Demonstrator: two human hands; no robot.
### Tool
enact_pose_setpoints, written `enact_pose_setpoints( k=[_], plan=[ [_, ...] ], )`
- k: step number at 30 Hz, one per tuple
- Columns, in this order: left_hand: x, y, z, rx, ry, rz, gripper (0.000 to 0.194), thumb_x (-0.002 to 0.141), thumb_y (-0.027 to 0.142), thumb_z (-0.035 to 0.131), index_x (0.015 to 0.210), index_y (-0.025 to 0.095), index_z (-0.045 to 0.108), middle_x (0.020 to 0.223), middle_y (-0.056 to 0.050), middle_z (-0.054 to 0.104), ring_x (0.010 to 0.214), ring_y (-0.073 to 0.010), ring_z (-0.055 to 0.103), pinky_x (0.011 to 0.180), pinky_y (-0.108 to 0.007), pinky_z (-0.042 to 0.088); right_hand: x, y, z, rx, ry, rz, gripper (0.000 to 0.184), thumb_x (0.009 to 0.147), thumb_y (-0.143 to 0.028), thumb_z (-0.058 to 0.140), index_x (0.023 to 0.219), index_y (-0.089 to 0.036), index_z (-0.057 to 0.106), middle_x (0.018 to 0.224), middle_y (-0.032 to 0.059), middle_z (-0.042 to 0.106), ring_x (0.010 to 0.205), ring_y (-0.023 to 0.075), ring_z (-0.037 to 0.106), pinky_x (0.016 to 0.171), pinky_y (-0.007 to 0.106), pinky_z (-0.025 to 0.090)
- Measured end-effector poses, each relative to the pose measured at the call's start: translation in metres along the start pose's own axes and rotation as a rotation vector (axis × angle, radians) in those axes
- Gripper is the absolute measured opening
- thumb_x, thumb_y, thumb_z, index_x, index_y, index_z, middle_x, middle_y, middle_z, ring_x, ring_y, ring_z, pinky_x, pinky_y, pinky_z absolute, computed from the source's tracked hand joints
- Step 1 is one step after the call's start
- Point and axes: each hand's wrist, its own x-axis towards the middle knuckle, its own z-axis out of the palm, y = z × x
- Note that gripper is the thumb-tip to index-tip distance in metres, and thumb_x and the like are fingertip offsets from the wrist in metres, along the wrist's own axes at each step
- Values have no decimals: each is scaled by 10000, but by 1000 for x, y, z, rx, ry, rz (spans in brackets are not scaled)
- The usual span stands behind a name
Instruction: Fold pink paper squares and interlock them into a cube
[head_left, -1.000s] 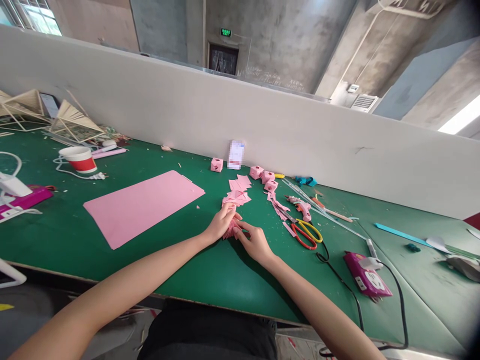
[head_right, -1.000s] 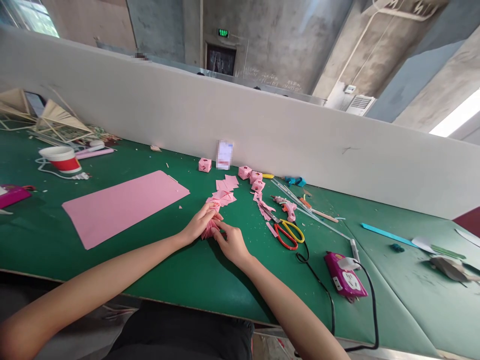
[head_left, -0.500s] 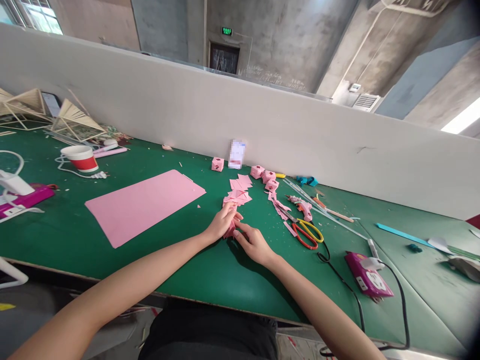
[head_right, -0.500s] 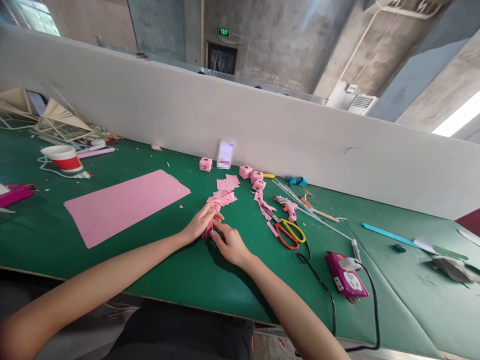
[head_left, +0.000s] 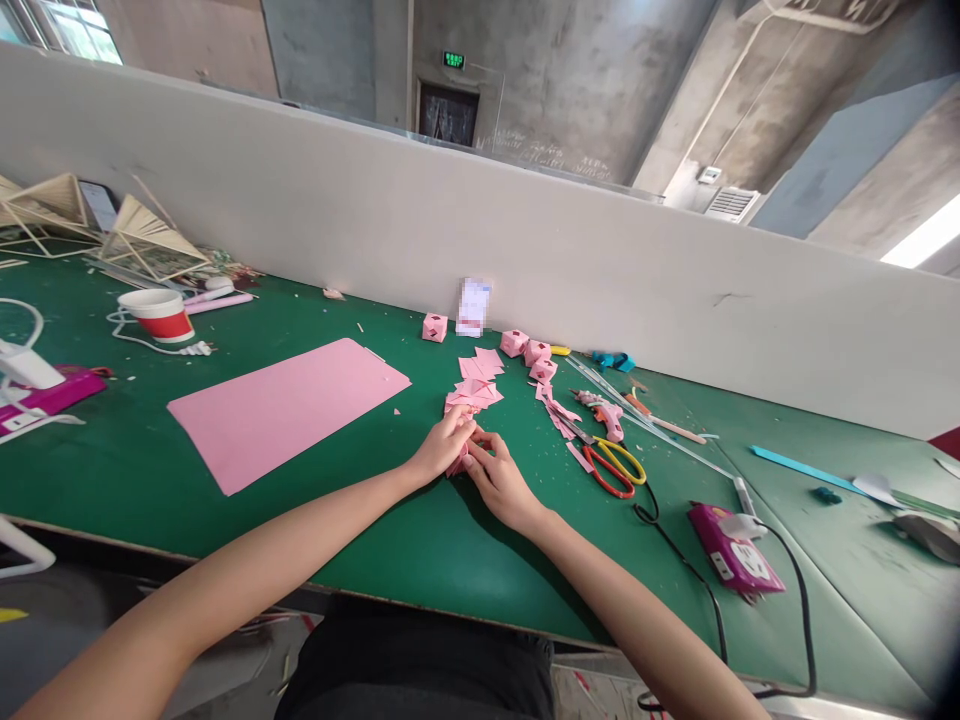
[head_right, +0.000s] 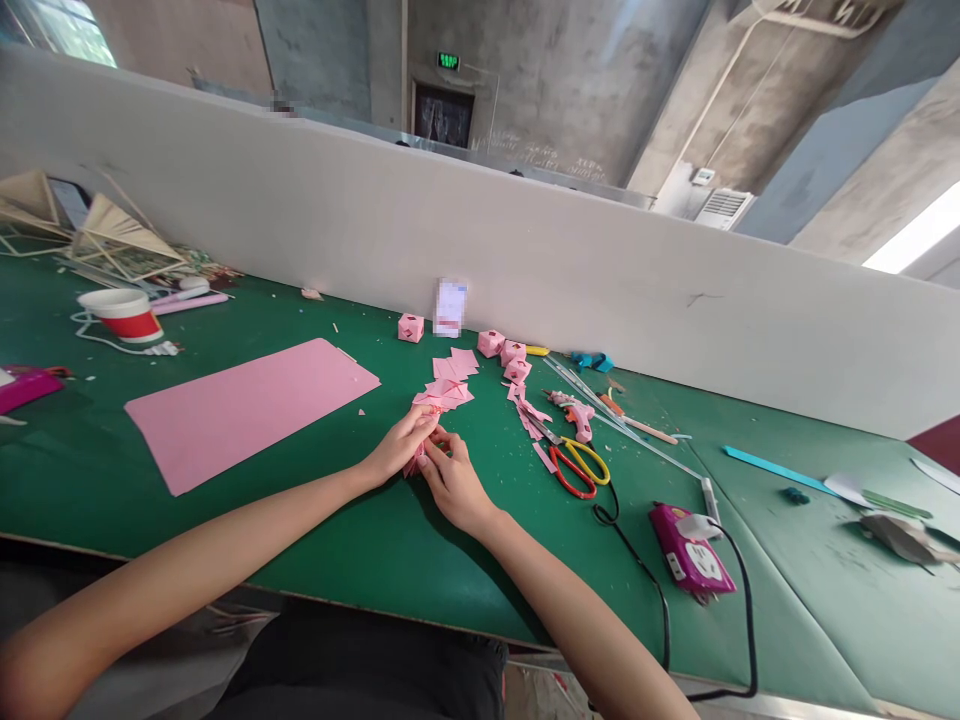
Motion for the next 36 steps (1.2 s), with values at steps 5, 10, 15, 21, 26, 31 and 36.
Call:
enact_pose_setpoints(
  k=[5, 10, 15, 21, 26, 31, 36],
  plan=[
    [-1, 2, 0, -13, -6, -27, 308, 946, 405, 429, 1157, 199, 519, 954, -60, 706, 960, -226, 676, 952, -392, 477, 0, -3, -2, 80, 28, 97, 339, 971, -329, 517, 1270, -229, 642, 1117, 107, 694, 999, 238, 669, 895, 383, 536],
    [0, 2, 0, -22, -22, -25, 336, 933, 433, 458, 1152, 187, 525, 949, -68, 713, 950, -224, 679, 946, -401, 484, -2, -6, -6, 129, 22, 133, 292, 937, -290, 574, 1206, -246, 680, 1098, 51, 743, 958, 233, 703, 860, 340, 527],
    [-1, 4, 0, -1, -45, -22, 333, 924, 420, 476, 1132, 175, 559, 975, -88, 717, 981, -235, 677, 947, -394, 489, 0, -4, -6, 61, 7, 87, 280, 977, -324, 511, 1169, -240, 695, 1003, 38, 754, 857, 215, 692, 792, 304, 511],
    [-2, 4, -1, -15, -70, 7, 354, 941, 431, 448, 1156, 178, 572, 975, -80, 724, 975, -233, 684, 943, -380, 494, 1, -1, -2, 33, -54, 4, 306, 1013, -308, 422, 1162, -246, 682, 1174, 71, 698, 1104, 237, 633, 956, 369, 490],
    [-1, 3, -1, 22, -41, 31, 332, 941, 384, 435, 1152, 180, 589, 1054, -80, 715, 1066, -234, 655, 991, -366, 459, -2, -2, -3, -47, -52, -42, 282, 965, -235, 463, 1136, -207, 686, 1316, 126, 584, 1238, 250, 534, 1050, 427, 445],
    [0, 1, 1, -115, -66, -18, 311, 910, 381, 473, 1124, 166, 545, 913, -67, 711, 894, -212, 686, 896, -366, 506, 16, 16, -29, -68, 184, 63, 357, 800, -60, 440, 953, -219, 721, 995, 53, 704, 962, 209, 637, 844, 335, 518],
    [-1, 6, 2, -60, -54, -50, 265, 899, 303, 461, 1107, 169, 556, 765, -29, 678, 718, -166, 636, 768, -304, 496, 63, 63, -48, -352, 248, 309, 320, 888, -155, 434, 1074, -151, 694, 1092, 103, 683, 1023, 234, 600, 885, 344, 479]
  ],
)
